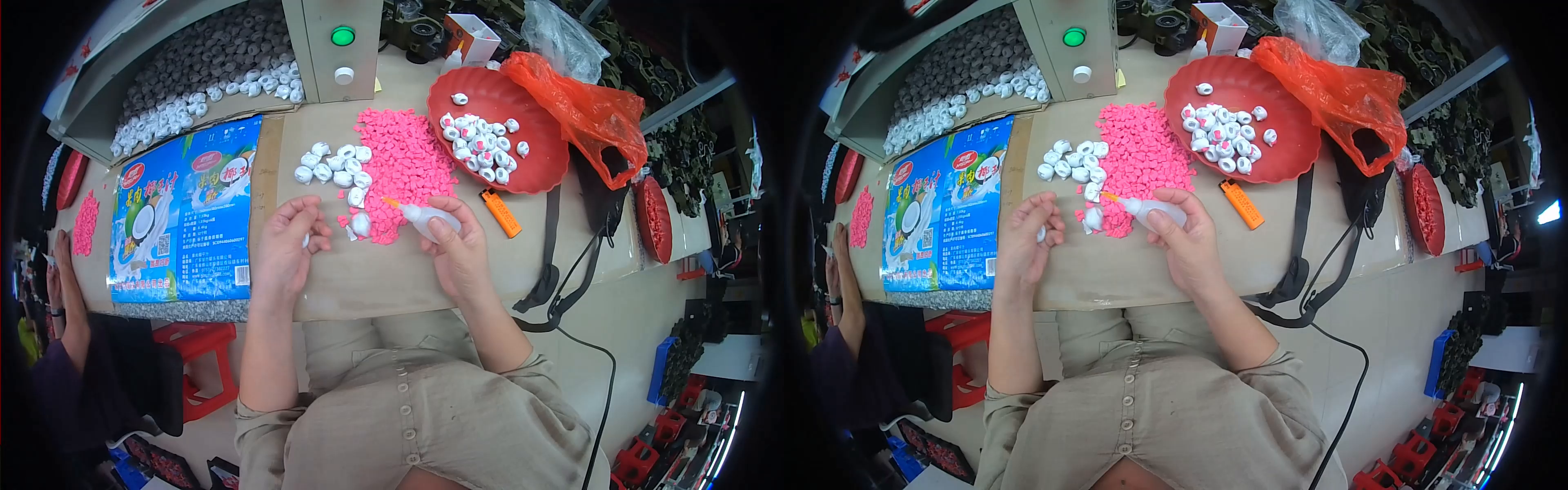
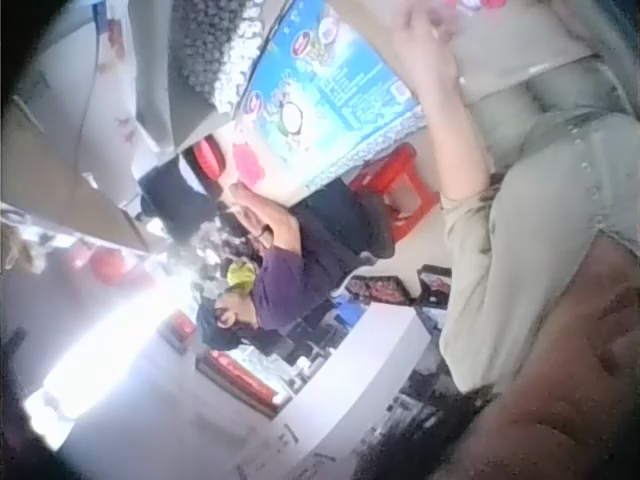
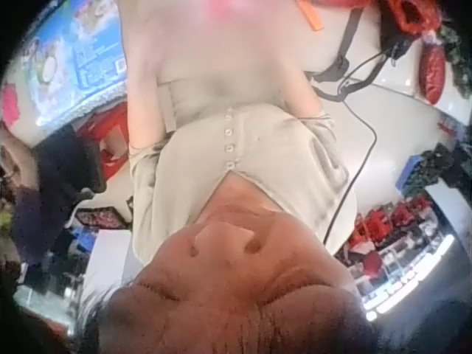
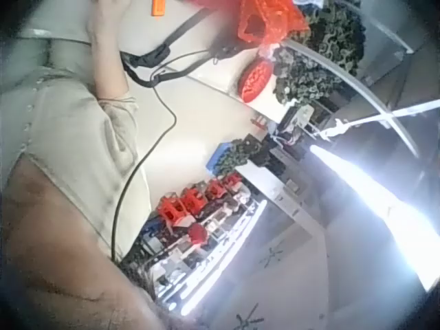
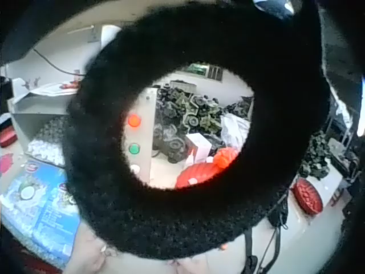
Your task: The person applies glue from a glue bottle to small white and pink plastic components by hand to assemble them.
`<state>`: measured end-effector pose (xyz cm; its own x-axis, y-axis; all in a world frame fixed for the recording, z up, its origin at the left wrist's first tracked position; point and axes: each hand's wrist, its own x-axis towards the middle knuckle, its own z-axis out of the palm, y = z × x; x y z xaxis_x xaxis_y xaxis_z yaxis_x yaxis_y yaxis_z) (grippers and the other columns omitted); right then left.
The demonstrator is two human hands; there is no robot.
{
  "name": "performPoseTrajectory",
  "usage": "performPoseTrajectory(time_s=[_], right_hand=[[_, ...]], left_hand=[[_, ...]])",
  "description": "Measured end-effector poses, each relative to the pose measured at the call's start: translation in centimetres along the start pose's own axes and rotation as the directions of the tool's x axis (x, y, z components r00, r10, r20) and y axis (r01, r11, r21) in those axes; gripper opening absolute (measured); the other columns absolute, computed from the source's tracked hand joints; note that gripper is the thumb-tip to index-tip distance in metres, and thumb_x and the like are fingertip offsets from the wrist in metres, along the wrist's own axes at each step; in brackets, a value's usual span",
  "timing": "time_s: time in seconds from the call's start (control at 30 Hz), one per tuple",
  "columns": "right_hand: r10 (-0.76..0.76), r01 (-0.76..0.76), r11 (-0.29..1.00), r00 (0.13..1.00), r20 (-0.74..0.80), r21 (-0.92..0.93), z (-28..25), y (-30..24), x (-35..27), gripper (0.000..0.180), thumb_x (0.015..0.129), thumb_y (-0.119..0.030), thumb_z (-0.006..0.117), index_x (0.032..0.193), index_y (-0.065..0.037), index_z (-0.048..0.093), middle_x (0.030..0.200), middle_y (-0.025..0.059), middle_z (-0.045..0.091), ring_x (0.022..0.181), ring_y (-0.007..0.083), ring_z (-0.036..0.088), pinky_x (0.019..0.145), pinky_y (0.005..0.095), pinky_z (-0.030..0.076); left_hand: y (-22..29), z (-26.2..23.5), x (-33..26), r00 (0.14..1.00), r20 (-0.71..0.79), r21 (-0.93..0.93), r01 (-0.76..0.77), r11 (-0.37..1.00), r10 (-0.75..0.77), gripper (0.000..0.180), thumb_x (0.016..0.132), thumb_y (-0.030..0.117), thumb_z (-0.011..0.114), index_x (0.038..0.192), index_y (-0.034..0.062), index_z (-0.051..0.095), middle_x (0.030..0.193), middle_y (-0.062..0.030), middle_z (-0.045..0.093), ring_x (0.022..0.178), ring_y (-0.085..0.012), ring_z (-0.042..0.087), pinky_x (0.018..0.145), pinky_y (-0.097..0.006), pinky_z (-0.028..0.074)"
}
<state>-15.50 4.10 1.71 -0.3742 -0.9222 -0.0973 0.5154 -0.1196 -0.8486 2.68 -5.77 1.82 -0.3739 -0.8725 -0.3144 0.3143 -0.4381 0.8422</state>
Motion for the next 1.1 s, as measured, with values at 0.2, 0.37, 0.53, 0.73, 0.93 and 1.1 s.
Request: performPoseTrajectory(time_s=[0.2,0.37,0.53,0.73,0.93,1.1], right_hand=[[-0.006,0.007,1.000,1.000,-0.026,0.013,-0.2,0.8,0.6,0.021,0.079,-0.014,0.056,0.096,-0.004,0.047,0.083,0.0047,0.054,0.061,0.0068,0.047,0.053,0.0189,0.038],[-0.001,0.002,0.998,1.000,-0.026,0.057,-0.3,0.7,0.8,0.021,0.080,-0.016,0.056,0.094,-0.004,0.047,0.080,0.0047,0.054,0.060,0.0068,0.047,0.053,0.0187,0.038],[0.023,-0.023,0.999,1.000,-0.003,0.030,-0.4,0.3,0.6,0.022,0.079,-0.018,0.056,0.094,-0.004,0.048,0.081,0.0046,0.055,0.060,0.0069,0.047,0.053,0.0189,0.038],[0.017,-0.017,0.999,1.000,0.015,0.034,-0.6,0.4,0.6,0.021,0.079,-0.018,0.057,0.092,-0.004,0.049,0.080,0.0048,0.055,0.059,0.0067,0.047,0.053,0.0192,0.037],[0.011,-0.011,0.995,1.000,-0.002,0.097,-0.6,0.6,0.6,0.020,0.079,-0.018,0.057,0.091,-0.004,0.049,0.081,0.0051,0.055,0.059,0.0073,0.047,0.051,0.0194,0.038],[0.021,-0.021,0.996,1.000,0.001,0.092,-0.6,0.3,0.7,0.022,0.079,-0.019,0.057,0.092,-0.004,0.049,0.081,0.0052,0.055,0.059,0.0073,0.048,0.052,0.0193,0.038]], left_hand=[[-2.6,0.9,-1.7,0.859,-0.156,0.416,-0.391,0.821,0.488,0.014,0.081,0.009,0.051,0.093,0.0013,0.052,0.072,-0.0042,0.051,0.055,-0.0104,0.046,0.048,-0.023,0.039],[-5.7,-0.7,-9.1,0.516,0.558,0.604,-0.790,0.109,0.650,0.031,0.070,0.017,0.066,0.094,0.0029,0.054,0.075,-0.0077,0.054,0.054,-0.0187,0.048,0.045,-0.026,0.039],[-8.3,-2.9,-10.3,0.637,0.506,0.742,-0.666,0.083,0.581,0.044,0.063,0.031,0.071,0.096,0.0065,0.055,0.071,-0.0057,0.053,0.053,-0.0190,0.049,0.045,-0.027,0.040],[-9.4,-0.2,-9.7,0.360,0.700,0.647,-0.685,-0.336,0.616,0.041,0.067,0.038,0.065,0.098,0.0119,0.056,0.067,0.0002,0.045,0.050,-0.0128,0.043,0.042,-0.025,0.034],[-8.4,2.8,-7.8,0.434,0.724,0.679,-0.582,-0.447,0.536,0.036,0.070,0.036,0.061,0.095,0.0102,0.059,0.062,0.0004,0.041,0.047,-0.0136,0.040,0.039,-0.027,0.032],[-7.3,3.1,-8.0,0.560,0.728,0.686,-0.603,-0.407,0.396,0.038,0.072,0.029,0.059,0.105,0.0098,0.054,0.069,-0.0007,0.044,0.053,-0.0149,0.044,0.043,-0.027,0.035]])
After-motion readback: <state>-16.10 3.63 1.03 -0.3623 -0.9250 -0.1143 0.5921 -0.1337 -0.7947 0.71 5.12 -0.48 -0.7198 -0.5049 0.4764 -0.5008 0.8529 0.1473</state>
